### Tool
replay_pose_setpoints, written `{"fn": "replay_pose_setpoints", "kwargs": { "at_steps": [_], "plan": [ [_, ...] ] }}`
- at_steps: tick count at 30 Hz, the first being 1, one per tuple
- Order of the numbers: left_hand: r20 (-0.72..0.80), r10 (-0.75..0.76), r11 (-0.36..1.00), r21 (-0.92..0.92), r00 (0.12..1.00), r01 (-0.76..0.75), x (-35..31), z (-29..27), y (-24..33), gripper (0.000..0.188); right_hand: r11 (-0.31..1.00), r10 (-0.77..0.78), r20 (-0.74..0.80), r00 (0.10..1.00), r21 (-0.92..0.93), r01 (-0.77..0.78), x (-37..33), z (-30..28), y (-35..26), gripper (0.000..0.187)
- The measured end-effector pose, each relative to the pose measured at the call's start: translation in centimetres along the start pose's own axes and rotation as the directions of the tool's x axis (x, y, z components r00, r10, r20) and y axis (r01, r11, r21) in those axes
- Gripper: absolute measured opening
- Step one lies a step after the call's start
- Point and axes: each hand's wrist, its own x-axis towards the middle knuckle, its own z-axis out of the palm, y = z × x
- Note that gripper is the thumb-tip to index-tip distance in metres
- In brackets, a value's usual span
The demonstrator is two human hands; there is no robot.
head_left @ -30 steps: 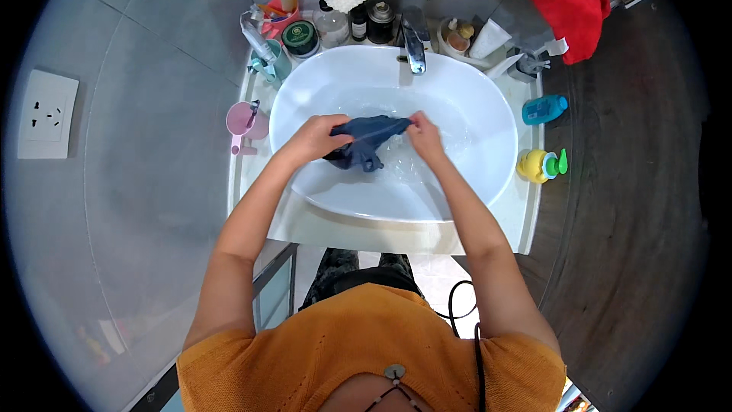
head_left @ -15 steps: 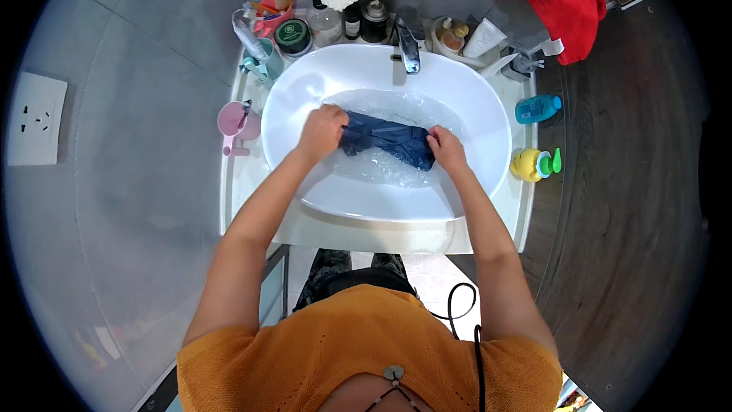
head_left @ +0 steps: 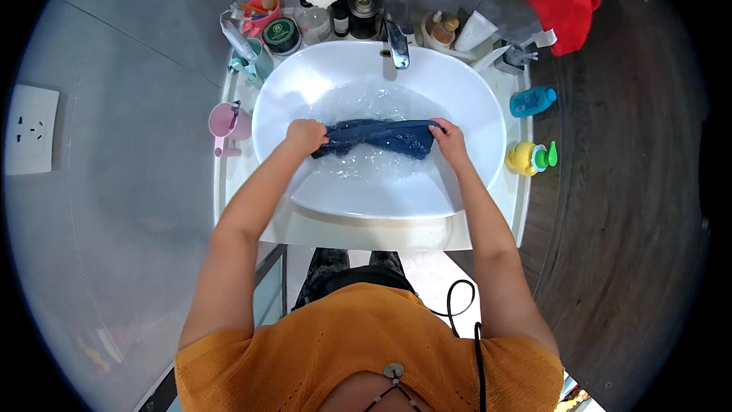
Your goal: The person washes a piece of cloth in a sink by wetting it under a faucet, applying soap from a bottle, and rubbing the fabric against itself in the water.
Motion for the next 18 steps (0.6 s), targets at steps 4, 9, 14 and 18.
{"fn": "replay_pose_setpoints", "kwargs": {
  "at_steps": [4, 9, 14, 18],
  "plan": [
    [-0.027, -0.033, 0.999, 0.032, 0.999, 0.034, -2.1, -6.8, -1.5, 0.034, 0.978, -0.072, 0.016, 0.997, 0.200, 0.067, 0.0, -2.0, -5.4, 0.018],
    [-0.317, -0.048, 0.998, -0.048, 0.947, 0.034, -6.2, -15.6, -0.6, 0.030, 0.937, -0.245, -0.057, 0.968, 0.244, 0.251, -0.6, -5.3, -12.0, 0.018],
    [-0.341, -0.086, 0.991, -0.129, 0.936, 0.044, -7.6, -16.1, -1.6, 0.022, 0.914, -0.370, -0.054, 0.928, 0.156, 0.374, -1.4, -8.5, -11.7, 0.015],
    [-0.345, 0.124, 0.970, -0.156, 0.931, -0.187, -8.1, -11.9, -1.7, 0.025, 0.957, -0.276, 0.245, 0.929, 0.160, 0.242, -3.5, -7.0, -6.8, 0.014]
  ]
}}
